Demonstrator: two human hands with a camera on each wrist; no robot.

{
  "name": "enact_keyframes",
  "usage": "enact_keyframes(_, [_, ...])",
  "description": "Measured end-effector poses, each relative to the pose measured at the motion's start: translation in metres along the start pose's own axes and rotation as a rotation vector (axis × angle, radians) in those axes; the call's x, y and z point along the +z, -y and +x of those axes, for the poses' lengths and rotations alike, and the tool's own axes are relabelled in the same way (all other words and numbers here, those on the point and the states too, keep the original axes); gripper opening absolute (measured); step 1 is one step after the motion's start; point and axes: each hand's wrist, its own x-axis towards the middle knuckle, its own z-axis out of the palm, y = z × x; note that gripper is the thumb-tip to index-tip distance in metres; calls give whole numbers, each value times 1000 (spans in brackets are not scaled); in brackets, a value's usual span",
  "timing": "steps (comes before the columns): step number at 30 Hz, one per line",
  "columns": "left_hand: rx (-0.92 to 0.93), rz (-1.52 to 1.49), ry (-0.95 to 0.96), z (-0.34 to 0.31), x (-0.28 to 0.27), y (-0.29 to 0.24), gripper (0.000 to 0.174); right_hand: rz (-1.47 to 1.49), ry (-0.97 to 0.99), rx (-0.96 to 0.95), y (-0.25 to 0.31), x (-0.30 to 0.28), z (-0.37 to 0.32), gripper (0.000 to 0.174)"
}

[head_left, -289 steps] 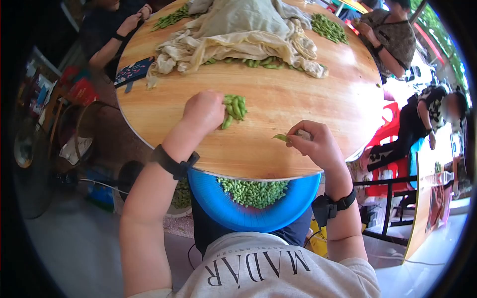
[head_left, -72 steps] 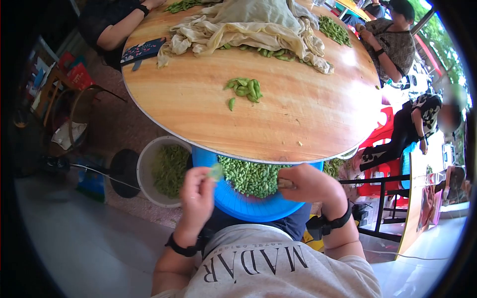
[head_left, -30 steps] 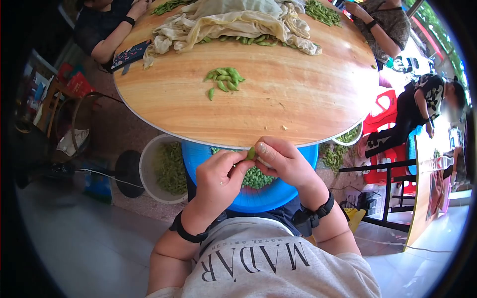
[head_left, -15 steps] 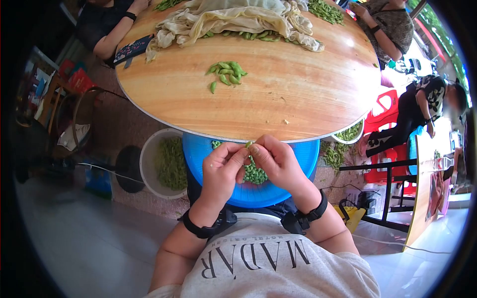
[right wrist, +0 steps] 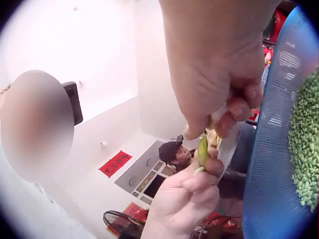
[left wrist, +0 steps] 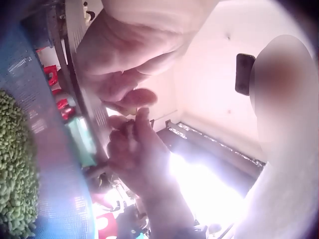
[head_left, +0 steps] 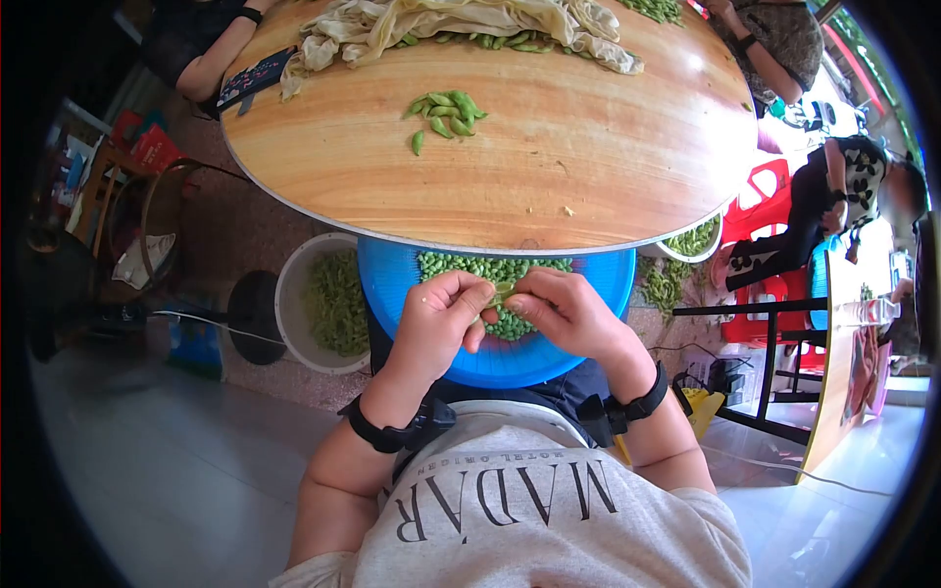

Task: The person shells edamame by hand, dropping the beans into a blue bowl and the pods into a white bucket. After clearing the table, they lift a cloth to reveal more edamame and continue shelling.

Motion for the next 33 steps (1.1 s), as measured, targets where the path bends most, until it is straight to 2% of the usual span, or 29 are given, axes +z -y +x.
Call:
enact_keyframes(4, [19, 118, -12, -1, 5, 1, 12, 88, -228, 178, 4, 1, -5, 17])
enact_keyframes(8, [83, 199, -34, 1, 10, 8, 13, -92, -451, 42, 10, 11, -2, 19])
enact_keyframes(11, [194, 227, -93, 1, 13, 10, 15, -68, -325, 29, 7, 14, -2, 18])
enact_keyframes(14, [252, 204, -123, -2, 17, 11, 16, 70, -196, 305, 4, 12, 0, 16])
enact_keyframes(18, [289, 193, -128, -5, 19, 16, 15, 275, -76, 368, 3, 8, 2, 16])
enact_keyframes(20, [389, 365, -156, -6, 20, 21, 15, 313, 2, 372, -2, 8, 1, 16])
enact_keyframes(23, [573, 654, -190, -7, 21, 23, 15, 205, 25, 332, 2, 5, 3, 17])
enact_keyframes(26, [632, 671, -168, -3, 18, 27, 17, -25, -24, 203, 2, 11, 8, 17])
enact_keyframes(30, [610, 741, -166, -1, 13, 27, 18, -162, -88, 213, 3, 21, 12, 14])
enact_keyframes(33, [740, 883, -211, 3, 3, 26, 17, -254, -90, 194, 6, 18, 12, 13])
